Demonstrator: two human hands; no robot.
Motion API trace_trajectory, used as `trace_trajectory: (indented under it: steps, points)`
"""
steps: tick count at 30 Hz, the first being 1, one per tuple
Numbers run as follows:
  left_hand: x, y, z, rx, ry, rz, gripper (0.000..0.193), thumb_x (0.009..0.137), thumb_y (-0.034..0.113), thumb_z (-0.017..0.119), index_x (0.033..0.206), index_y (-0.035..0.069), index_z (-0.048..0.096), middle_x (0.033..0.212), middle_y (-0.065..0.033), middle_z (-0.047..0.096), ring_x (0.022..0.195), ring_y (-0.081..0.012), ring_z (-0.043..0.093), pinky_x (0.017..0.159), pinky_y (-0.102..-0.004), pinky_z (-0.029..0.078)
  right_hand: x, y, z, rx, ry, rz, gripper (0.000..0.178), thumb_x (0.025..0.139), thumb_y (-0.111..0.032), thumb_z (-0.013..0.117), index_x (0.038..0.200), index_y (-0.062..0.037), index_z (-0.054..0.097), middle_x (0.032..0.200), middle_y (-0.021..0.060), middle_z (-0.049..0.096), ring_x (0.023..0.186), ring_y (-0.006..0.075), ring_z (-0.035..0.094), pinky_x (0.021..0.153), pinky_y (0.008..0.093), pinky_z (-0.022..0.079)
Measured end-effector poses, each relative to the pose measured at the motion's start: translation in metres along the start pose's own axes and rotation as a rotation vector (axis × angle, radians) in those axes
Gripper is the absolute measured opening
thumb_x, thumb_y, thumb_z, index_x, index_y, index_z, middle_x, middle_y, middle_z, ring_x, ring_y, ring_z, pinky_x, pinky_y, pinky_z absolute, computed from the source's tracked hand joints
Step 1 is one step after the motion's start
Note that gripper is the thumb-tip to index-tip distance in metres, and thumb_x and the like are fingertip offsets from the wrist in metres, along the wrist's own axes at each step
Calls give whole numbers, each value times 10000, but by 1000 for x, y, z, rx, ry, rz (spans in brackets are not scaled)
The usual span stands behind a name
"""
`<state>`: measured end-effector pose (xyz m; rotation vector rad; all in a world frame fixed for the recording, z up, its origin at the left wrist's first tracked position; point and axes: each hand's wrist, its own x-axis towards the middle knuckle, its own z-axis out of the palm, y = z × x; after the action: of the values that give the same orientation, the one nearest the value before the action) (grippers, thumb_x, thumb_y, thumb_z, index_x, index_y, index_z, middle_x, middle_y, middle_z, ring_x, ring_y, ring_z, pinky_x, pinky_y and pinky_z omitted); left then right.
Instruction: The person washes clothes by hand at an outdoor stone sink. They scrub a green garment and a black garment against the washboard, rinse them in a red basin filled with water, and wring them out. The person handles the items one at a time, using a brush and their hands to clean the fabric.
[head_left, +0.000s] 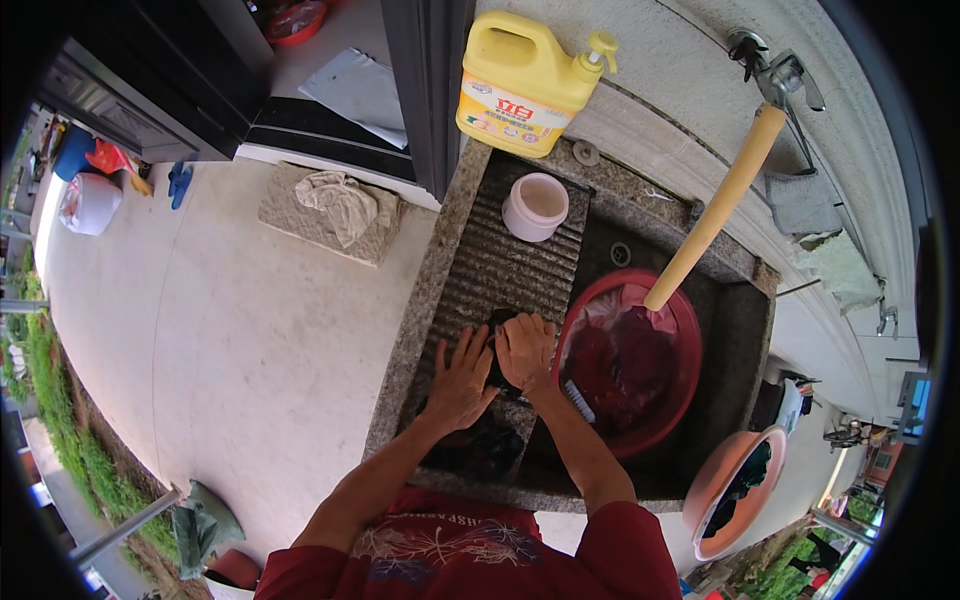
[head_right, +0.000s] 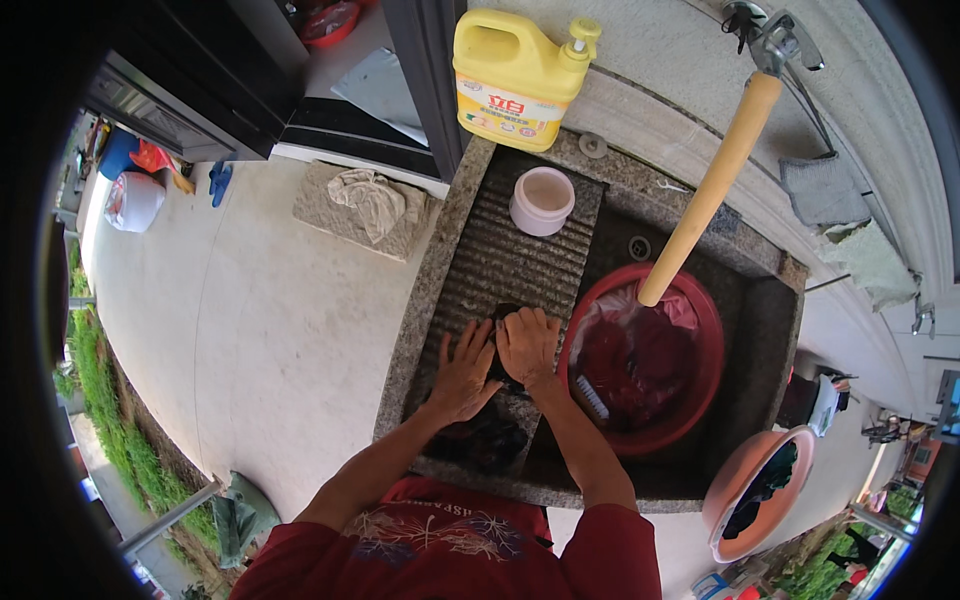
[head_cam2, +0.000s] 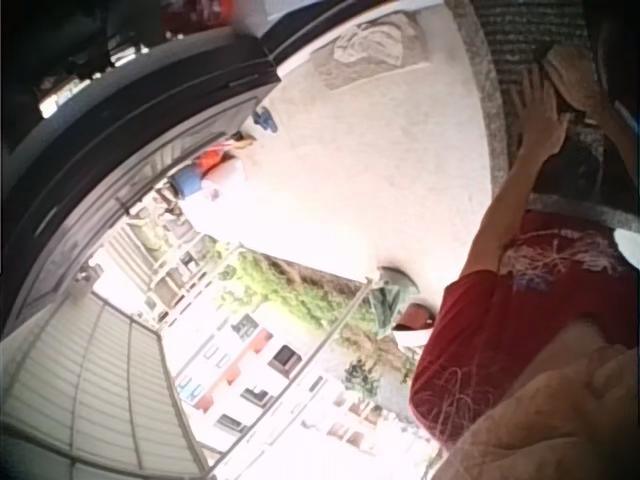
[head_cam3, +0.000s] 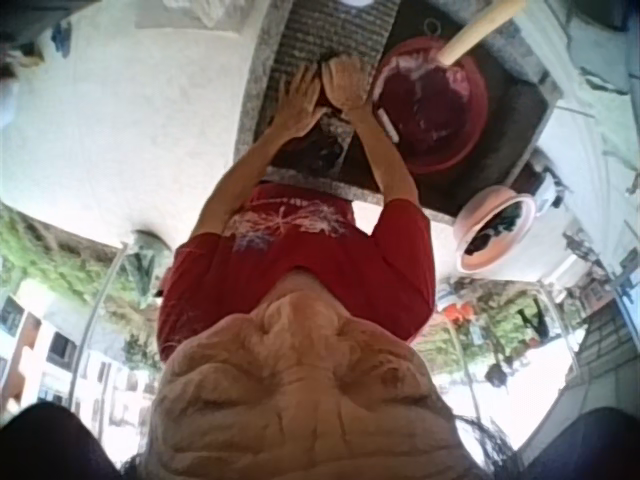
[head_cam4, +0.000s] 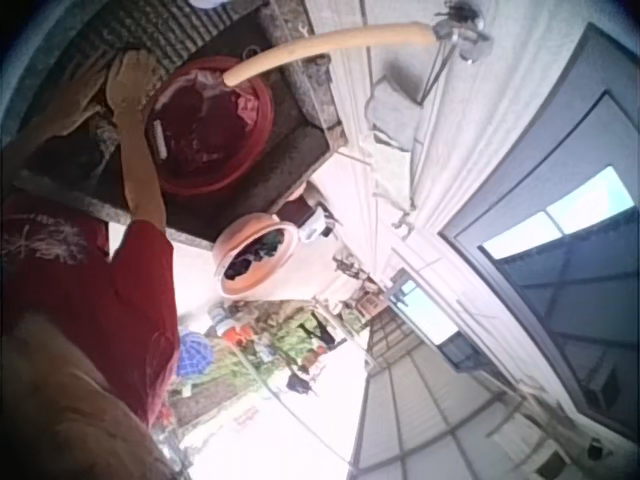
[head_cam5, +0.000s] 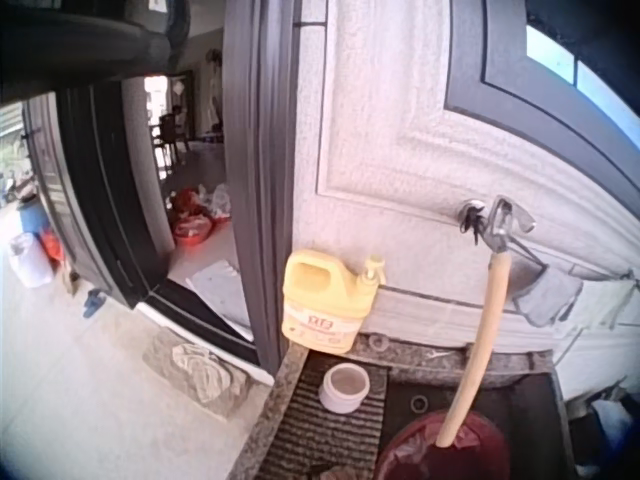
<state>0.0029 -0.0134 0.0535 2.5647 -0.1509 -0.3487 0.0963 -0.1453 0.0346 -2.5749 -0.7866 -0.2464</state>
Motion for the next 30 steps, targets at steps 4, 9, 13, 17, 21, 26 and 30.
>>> trace_trajectory:
  steps: [4, 9, 13, 17, 21, 26, 30]
  points:
    - [2, -3, -6, -99, 62, -33, 357, 957, 273, 457, 1280, 123, 443, 1488, -73, 254, 1400, -263, 168, 1099, -550, 120, 71, 29, -12, -83, 223, 24, 408, 694, -268, 720, 1029, -111, 547, 1049, 53, 533, 1005, 236, 495, 817, 417, 274]
    - [3, 5, -13, -118, 129, -51, 297, 922, 193, 520, 1203, 118, 459, 1452, -60, 313, 1375, -258, 237, 1085, -557, 162, 138, 69, -29, -155, 56, -22, 451, 638, -295, 738, 1012, -88, 592, 1057, 56, 586, 1023, 198, 540, 860, 430, 270]
    - [5, 7, -16, -83, 137, -76, 316, 905, 174, 545, 1204, 129, 454, 1449, -56, 313, 1371, -249, 243, 1080, -561, 168, 189, 80, -23, -242, -468, 27, 195, 644, -193, 697, 813, -99, 682, 857, 73, 670, 908, 207, 625, 858, 456, 291]
    - [6, 5, -14, -104, 123, -62, 328, 925, 206, 492, 1236, 127, 422, 1453, -77, 304, 1371, -275, 237, 1070, -559, 151, 208, 84, -19, -389, -722, 128, 143, 690, -124, 632, 816, -111, 698, 857, 96, 683, 856, 220, 643, 845, 479, 303]
    - [6, 3, -14, -114, 122, -62, 319, 944, 230, 465, 1243, 130, 417, 1456, -79, 298, 1376, -275, 222, 1075, -557, 131, 208, 78, -16, -367, -710, 193, 144, 702, -81, 616, 818, -110, 696, 850, 93, 684, 860, 248, 643, 849, 550, 311]
    - [5, 1, -11, -137, 119, -49, 310, 961, 263, 436, 1240, 128, 421, 1451, -86, 303, 1381, -278, 207, 1077, -559, 116, 215, 81, -14, -281, -813, 289, 122, 686, -92, 644, 801, -101, 684, 841, 96, 675, 859, 295, 634, 872, 605, 301]
    - [5, 8, -13, -137, 137, -51, 319, 942, 253, 490, 1226, 118, 435, 1442, -78, 320, 1371, -268, 236, 1070, -565, 157, 194, 89, -15, -164, -526, 217, 78, 739, -112, 629, 809, -86, 651, 794, 87, 662, 827, 283, 624, 877, 621, 276]
